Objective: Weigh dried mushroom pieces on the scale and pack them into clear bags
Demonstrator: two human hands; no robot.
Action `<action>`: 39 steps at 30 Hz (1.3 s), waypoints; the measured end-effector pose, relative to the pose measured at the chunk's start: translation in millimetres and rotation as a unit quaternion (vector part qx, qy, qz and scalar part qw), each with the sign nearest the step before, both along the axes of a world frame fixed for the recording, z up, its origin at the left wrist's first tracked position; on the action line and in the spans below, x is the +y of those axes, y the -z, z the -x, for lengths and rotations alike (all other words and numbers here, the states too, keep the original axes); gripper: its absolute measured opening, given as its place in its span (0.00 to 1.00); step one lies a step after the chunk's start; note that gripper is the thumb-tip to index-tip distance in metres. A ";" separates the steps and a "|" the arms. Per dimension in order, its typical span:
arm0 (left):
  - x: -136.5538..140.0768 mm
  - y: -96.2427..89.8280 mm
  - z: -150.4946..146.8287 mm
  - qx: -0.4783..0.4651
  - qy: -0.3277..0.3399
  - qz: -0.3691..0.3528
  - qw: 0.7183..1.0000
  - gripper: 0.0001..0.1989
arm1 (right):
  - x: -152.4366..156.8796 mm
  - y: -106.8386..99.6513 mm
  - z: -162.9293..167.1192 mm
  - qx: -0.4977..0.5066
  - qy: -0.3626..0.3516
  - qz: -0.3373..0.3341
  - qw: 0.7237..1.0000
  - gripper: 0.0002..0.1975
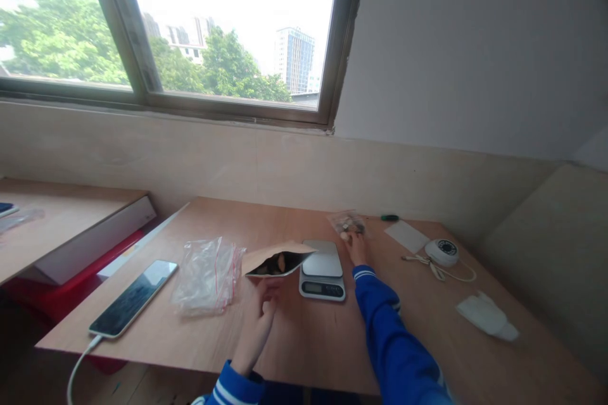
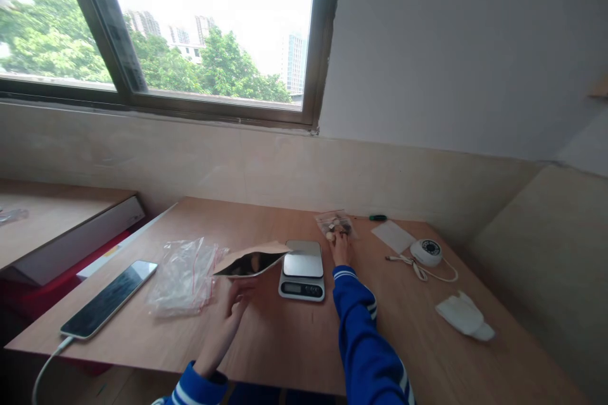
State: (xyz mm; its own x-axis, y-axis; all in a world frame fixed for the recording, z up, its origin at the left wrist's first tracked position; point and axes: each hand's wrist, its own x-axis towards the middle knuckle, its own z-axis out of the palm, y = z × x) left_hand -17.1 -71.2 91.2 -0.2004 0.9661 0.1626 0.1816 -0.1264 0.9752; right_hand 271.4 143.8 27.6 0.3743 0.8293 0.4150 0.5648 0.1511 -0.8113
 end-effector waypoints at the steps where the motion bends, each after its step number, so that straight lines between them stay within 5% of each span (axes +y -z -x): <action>1: 0.0 -3.6 0.9 -0.001 0.006 -0.005 1.000 0.14 | -1.2 -3.1 -0.4 -0.009 -0.001 -0.001 1.000 0.09; 6: 0.2 -12.7 0.5 -0.006 0.043 -0.023 0.999 0.18 | -41.3 -41.6 -4.2 -0.035 0.042 -0.049 0.997 0.16; 11: 4.6 -5.4 -5.5 -0.017 0.049 -0.007 0.999 0.25 | -147.3 -83.3 21.2 0.149 0.116 -0.153 0.970 0.20; 16: 26.0 0.8 -6.2 -0.010 0.044 -0.003 0.999 0.30 | -218.8 -78.1 68.4 0.263 -0.001 -0.017 0.965 0.22; 23: 35.9 -1.4 7.8 -0.037 0.021 -0.014 0.999 0.23 | -218.2 -71.7 74.5 0.355 -0.010 -0.002 0.935 0.23; 39: -0.2 -14.7 -2.1 -0.032 0.075 0.030 0.996 0.18 | -221.1 -71.1 103.8 0.325 -0.122 0.066 0.936 0.19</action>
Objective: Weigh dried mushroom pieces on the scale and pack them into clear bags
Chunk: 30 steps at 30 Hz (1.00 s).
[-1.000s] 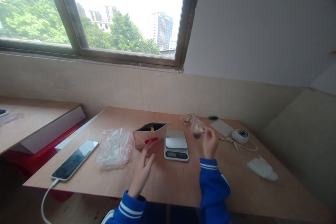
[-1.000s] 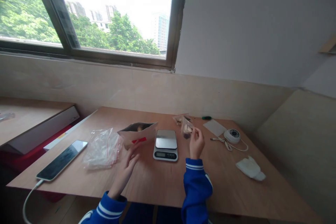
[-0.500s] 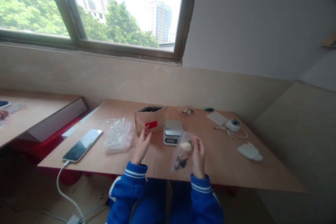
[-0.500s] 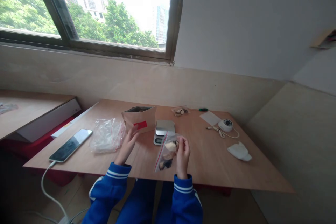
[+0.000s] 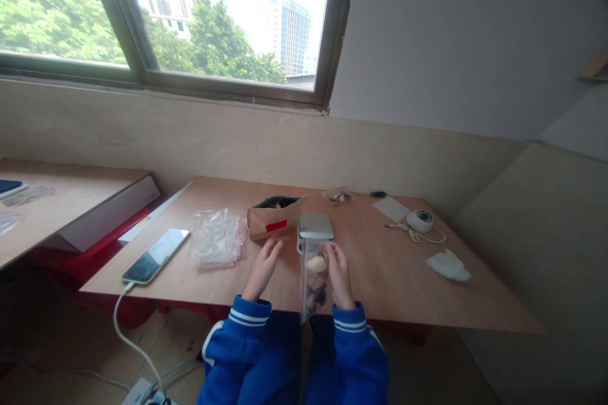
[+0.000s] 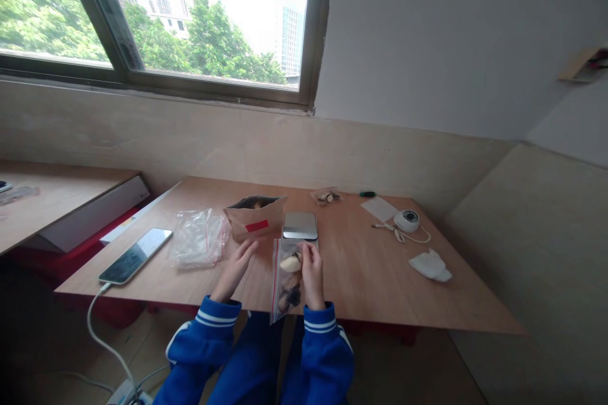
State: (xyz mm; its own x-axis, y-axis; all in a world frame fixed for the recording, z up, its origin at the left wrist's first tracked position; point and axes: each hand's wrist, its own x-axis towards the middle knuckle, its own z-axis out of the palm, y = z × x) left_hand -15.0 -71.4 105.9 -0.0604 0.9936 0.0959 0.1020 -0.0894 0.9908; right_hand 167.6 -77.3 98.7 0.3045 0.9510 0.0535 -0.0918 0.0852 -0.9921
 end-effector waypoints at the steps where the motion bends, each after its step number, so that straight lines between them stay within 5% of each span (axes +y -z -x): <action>1: -1.6 -1.3 0.3 0.002 0.010 0.000 1.000 0.18 | 0.3 1.7 2.7 0.002 -0.005 0.002 1.000 0.19; 16: -14.2 -0.8 0.2 -0.021 0.008 -0.021 1.000 0.18 | 7.1 28.4 10.8 -0.002 -0.005 0.026 1.000 0.16; 25: -20.2 -7.2 -1.0 -0.093 -0.028 0.109 0.989 0.35 | 6.0 31.8 -0.1 -0.002 0.000 0.024 1.000 0.16; 30: -19.6 1.9 -3.8 -0.069 -0.057 0.109 0.990 0.36 | 4.4 31.7 -2.5 0.009 0.004 0.037 0.999 0.16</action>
